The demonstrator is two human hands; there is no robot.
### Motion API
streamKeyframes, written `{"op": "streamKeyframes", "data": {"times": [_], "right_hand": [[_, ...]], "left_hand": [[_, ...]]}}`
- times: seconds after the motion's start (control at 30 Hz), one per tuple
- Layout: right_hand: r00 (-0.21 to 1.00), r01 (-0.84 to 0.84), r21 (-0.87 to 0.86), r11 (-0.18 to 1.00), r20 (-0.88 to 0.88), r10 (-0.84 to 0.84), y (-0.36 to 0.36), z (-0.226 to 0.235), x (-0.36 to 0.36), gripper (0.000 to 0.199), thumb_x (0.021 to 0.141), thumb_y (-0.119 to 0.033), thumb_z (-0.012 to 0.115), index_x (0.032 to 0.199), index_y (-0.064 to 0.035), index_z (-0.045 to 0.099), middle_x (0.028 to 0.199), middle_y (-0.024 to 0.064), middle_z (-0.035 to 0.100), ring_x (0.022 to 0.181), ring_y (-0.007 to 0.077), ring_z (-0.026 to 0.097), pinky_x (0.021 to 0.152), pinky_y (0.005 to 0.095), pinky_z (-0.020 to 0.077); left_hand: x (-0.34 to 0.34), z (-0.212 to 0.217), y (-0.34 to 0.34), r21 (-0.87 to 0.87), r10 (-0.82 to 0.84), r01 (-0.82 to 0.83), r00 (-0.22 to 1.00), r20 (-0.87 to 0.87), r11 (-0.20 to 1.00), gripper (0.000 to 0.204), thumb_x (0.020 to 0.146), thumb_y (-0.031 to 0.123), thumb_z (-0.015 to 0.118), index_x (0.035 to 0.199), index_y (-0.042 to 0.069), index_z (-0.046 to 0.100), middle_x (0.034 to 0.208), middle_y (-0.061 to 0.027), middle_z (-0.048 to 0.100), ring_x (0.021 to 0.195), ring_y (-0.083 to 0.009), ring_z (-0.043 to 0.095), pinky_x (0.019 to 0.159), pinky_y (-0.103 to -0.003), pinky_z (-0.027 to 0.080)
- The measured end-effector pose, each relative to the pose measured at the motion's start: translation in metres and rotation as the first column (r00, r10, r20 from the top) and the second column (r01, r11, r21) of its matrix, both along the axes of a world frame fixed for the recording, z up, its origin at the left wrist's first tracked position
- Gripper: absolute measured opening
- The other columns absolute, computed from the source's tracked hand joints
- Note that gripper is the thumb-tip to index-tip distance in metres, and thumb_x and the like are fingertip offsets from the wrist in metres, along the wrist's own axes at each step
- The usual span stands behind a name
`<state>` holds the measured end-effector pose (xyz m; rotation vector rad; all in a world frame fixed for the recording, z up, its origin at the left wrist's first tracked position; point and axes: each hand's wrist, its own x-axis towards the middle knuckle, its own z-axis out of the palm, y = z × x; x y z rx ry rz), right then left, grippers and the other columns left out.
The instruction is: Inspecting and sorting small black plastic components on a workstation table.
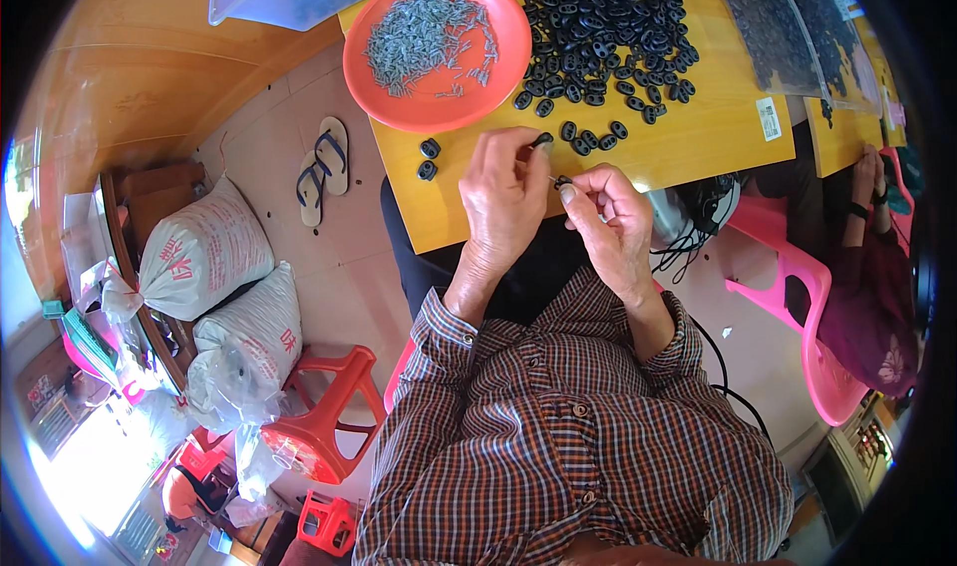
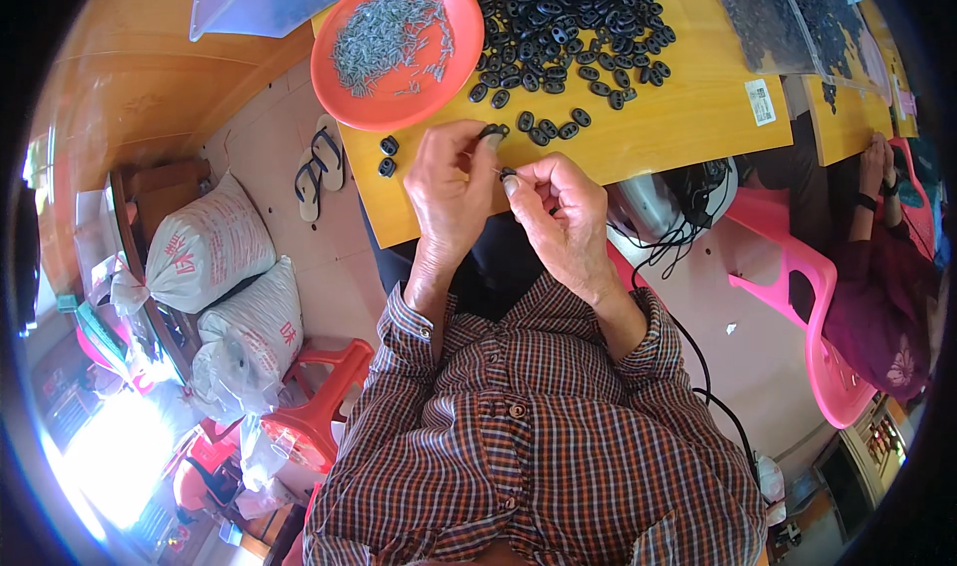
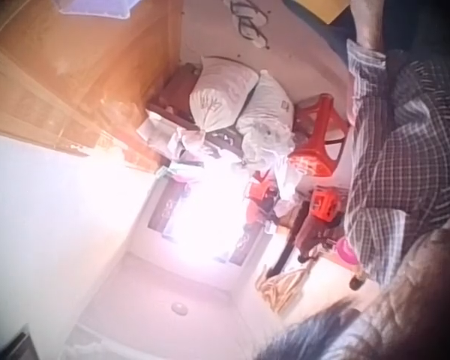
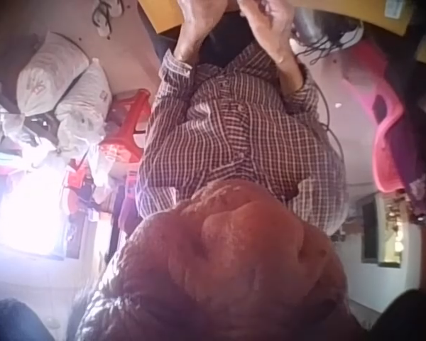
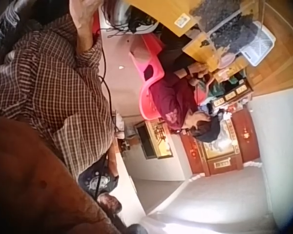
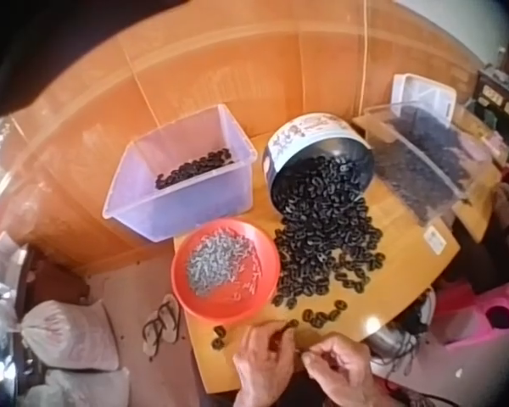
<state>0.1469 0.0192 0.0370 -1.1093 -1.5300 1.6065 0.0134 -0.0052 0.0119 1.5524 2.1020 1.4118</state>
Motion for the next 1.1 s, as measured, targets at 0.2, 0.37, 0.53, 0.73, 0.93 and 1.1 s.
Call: {"op": "streamKeyframes", "data": {"times": [0.2,0.37,0.53,0.73,0.93,1.1], "right_hand": [[0.998,0.028,-0.063,0.998,-0.046,-0.03,-0.002,0.0,0.001,0.008,0.089,-0.006,0.061,0.091,0.0005,0.056,0.072,-0.0013,0.054,0.059,0.003,0.05,0.054,0.0172,0.0436],[0.99,0.084,-0.119,0.989,-0.104,-0.096,-0.002,0.002,-0.001,0.013,0.09,-0.014,0.063,0.09,-0.0021,0.057,0.074,-0.0002,0.057,0.058,0.005,0.052,0.053,0.0179,0.0416],[0.988,0.101,-0.199,0.975,-0.095,-0.122,0.0,0.005,0.0,0.016,0.09,-0.018,0.063,0.088,-0.0031,0.057,0.075,0.0002,0.058,0.057,0.0054,0.052,0.053,0.0182,0.0404],[0.986,0.104,-0.22,0.97,-0.101,-0.129,0.0,0.003,-0.001,0.016,0.09,-0.018,0.063,0.087,-0.0033,0.057,0.075,0.0,0.058,0.057,0.0053,0.05,0.052,0.0182,0.0393],[0.987,0.115,-0.226,0.967,-0.085,-0.137,-0.001,0.001,0.0,0.016,0.09,-0.017,0.063,0.086,-0.0033,0.056,0.074,-0.0004,0.057,0.057,0.0054,0.05,0.053,0.0182,0.039],[0.987,0.124,-0.228,0.966,-0.073,-0.144,0.0,0.001,-0.001,0.016,0.09,-0.017,0.063,0.085,-0.0033,0.056,0.072,-0.0006,0.057,0.057,0.0056,0.05,0.053,0.0182,0.0388]], "left_hand": [[-0.008,0.013,-0.005,-0.011,-0.031,0.086,0.476,0.879,0.996,0.018,0.09,0.001,0.057,0.106,-0.006,0.059,0.095,-0.0125,0.066,0.071,-0.0134,0.065,0.064,-0.025,0.053],[-0.008,0.008,-0.011,0.079,-0.106,0.125,0.229,0.968,0.989,0.026,0.088,-0.001,0.058,0.114,-0.004,0.059,0.088,-0.01,0.066,0.074,-0.0138,0.066,0.067,-0.025,0.055],[-0.005,0.003,-0.016,0.122,-0.146,0.147,0.172,0.974,0.982,0.028,0.087,-0.004,0.057,0.115,-0.005,0.058,0.09,-0.0113,0.066,0.077,-0.0152,0.066,0.069,-0.026,0.056],[-0.004,0.002,-0.018,0.122,-0.149,0.161,0.171,0.974,0.979,0.03,0.087,-0.007,0.056,0.116,-0.004,0.058,0.09,-0.0111,0.065,0.078,-0.0151,0.065,0.071,-0.026,0.056],[-0.004,0.0,-0.02,0.137,-0.16,0.158,0.145,0.977,0.978,0.03,0.087,-0.007,0.056,0.116,-0.003,0.059,0.09,-0.0101,0.065,0.078,-0.0146,0.065,0.071,-0.026,0.056],[-0.003,0.001,-0.02,0.144,-0.16,0.164,0.093,0.983,0.976,0.029,0.087,-0.007,0.056,0.116,-0.003,0.059,0.09,-0.0097,0.064,0.078,-0.0145,0.065,0.071,-0.026,0.056]]}}
